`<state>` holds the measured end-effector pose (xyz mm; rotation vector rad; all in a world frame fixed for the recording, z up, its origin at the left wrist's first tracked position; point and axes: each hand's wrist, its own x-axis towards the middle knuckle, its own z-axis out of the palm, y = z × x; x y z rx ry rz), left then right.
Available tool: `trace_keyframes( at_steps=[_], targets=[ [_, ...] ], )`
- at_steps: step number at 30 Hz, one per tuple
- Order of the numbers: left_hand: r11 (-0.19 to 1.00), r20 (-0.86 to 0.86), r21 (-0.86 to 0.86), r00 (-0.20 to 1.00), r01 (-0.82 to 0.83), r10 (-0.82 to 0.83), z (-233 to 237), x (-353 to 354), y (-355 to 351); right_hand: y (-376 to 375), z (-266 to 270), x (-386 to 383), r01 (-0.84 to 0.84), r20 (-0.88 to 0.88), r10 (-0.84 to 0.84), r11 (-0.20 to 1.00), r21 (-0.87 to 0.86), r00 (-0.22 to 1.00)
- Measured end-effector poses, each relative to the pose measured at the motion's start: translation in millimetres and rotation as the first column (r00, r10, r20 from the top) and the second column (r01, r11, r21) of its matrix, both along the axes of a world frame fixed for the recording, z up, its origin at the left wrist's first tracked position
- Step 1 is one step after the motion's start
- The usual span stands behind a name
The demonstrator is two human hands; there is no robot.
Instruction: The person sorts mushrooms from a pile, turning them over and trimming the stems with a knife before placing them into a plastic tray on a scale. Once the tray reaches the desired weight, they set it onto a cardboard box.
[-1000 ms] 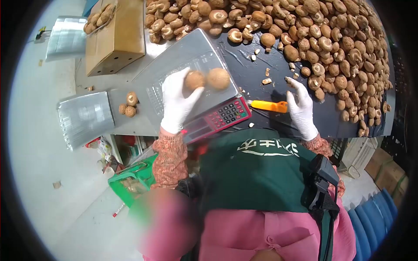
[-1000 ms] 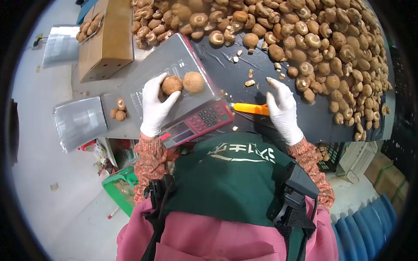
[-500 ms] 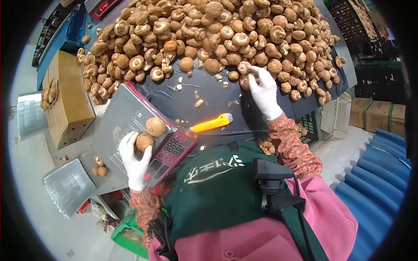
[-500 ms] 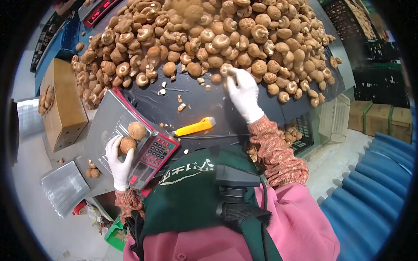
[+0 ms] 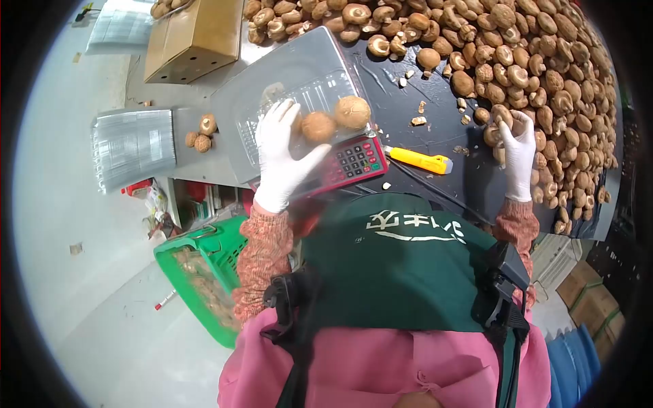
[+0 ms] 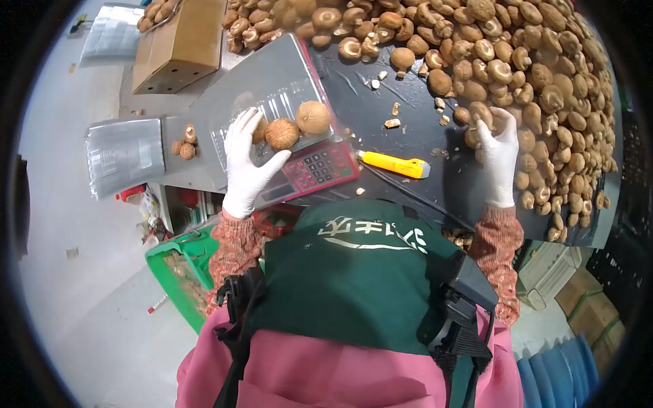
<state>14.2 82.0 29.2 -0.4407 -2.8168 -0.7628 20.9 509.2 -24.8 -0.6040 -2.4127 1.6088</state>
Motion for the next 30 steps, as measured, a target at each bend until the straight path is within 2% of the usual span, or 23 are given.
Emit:
trace_keyframes(
  at_steps=[1, 2, 3, 5, 6, 9, 10, 13, 14, 15, 16, 17, 19, 22, 25, 26, 27, 29, 30],
  targets=[
    [1.000, -0.021, -0.024, 1.000, 0.000, 0.000, -2, -1, 2, -6, 2, 1, -0.051, -0.019, 0.048, 0.971, -0.233, 0.999],
    [1.000, -0.055, 0.010, 0.998, 0.002, -0.001, -9, 0, 2, -13, 5, 1, -0.102, -0.047, 0.090, 0.886, -0.453, 0.995],
    [1.000, -0.056, -0.025, 0.998, -0.013, 0.011, -12, 0, 3, -26, 12, 2, -0.176, -0.087, 0.153, 0.816, -0.551, 0.984],
    [0.994, -0.057, -0.098, 0.998, -0.042, 0.037, -16, -1, 3, -50, 16, -3, -0.280, -0.174, 0.220, 0.742, -0.609, 0.960],
    [0.996, -0.014, -0.078, 0.999, -0.045, 0.044, -17, -1, 2, -62, 25, -6, -0.292, -0.160, 0.252, 0.680, -0.672, 0.954],
    [0.997, -0.036, -0.076, 0.999, -0.017, 0.014, -14, -4, 1, -103, 42, -19, -0.429, -0.256, 0.358, 0.581, -0.691, 0.898],
    [0.998, -0.016, -0.052, 0.999, -0.031, 0.030, -12, -4, 2, -117, 51, -26, -0.449, -0.213, 0.417, 0.625, -0.638, 0.884],
    [0.998, -0.055, -0.007, 0.997, -0.057, 0.057, 5, -1, 4, -162, 60, -44, -0.604, -0.330, 0.509, 0.611, -0.512, 0.795],
    [0.998, -0.067, -0.013, 0.996, -0.063, 0.062, 10, 0, 4, -175, 58, -52, -0.666, -0.381, 0.560, 0.700, -0.258, 0.736],
    [0.997, -0.080, -0.020, 0.994, -0.071, 0.069, 15, 2, 3, -188, 57, -61, -0.676, -0.412, 0.621, 0.737, 0.016, 0.668],
    [0.996, -0.094, -0.029, 0.993, -0.081, 0.078, 20, 2, 2, -202, 59, -67, -0.695, -0.440, 0.650, 0.715, 0.078, 0.619],
    [0.995, -0.113, -0.040, 0.990, -0.086, 0.081, 25, 3, 2, -211, 53, -71, -0.700, -0.372, 0.716, 0.684, 0.203, 0.591],
    [0.993, -0.150, -0.064, 0.985, -0.099, 0.088, 32, 5, 4, -223, 41, -83, -0.602, -0.216, 0.815, 0.551, 0.578, 0.538],
    [0.991, -0.157, -0.078, 0.983, -0.110, 0.096, 38, 7, 5, -218, 43, -85, -0.407, -0.264, 0.813, 0.507, 0.760, 0.519],
    [0.998, -0.202, -0.022, 0.978, -0.052, 0.046, 44, 12, 22, -196, 78, -53, -0.603, -0.369, 0.744, 0.667, 0.437, 0.557],
    [1.000, -0.183, -0.013, 0.983, 0.017, -0.019, 45, 14, 30, -188, 96, -36, -0.785, -0.242, 0.753, 0.615, -0.069, 0.611],
    [0.996, -0.211, -0.030, 0.973, 0.084, -0.089, 39, 15, 43, -179, 95, -22, -0.786, -0.203, 0.760, 0.599, -0.152, 0.618],
    [0.959, -0.164, -0.001, 0.946, 0.284, -0.280, 37, 20, 72, -153, 90, 6, -0.765, -0.095, 0.774, 0.586, -0.269, 0.626],
    [0.937, -0.127, -0.003, 0.929, 0.349, -0.346, 38, 19, 81, -130, 87, 18, -0.756, -0.004, 0.767, 0.632, -0.170, 0.642]
  ],
)
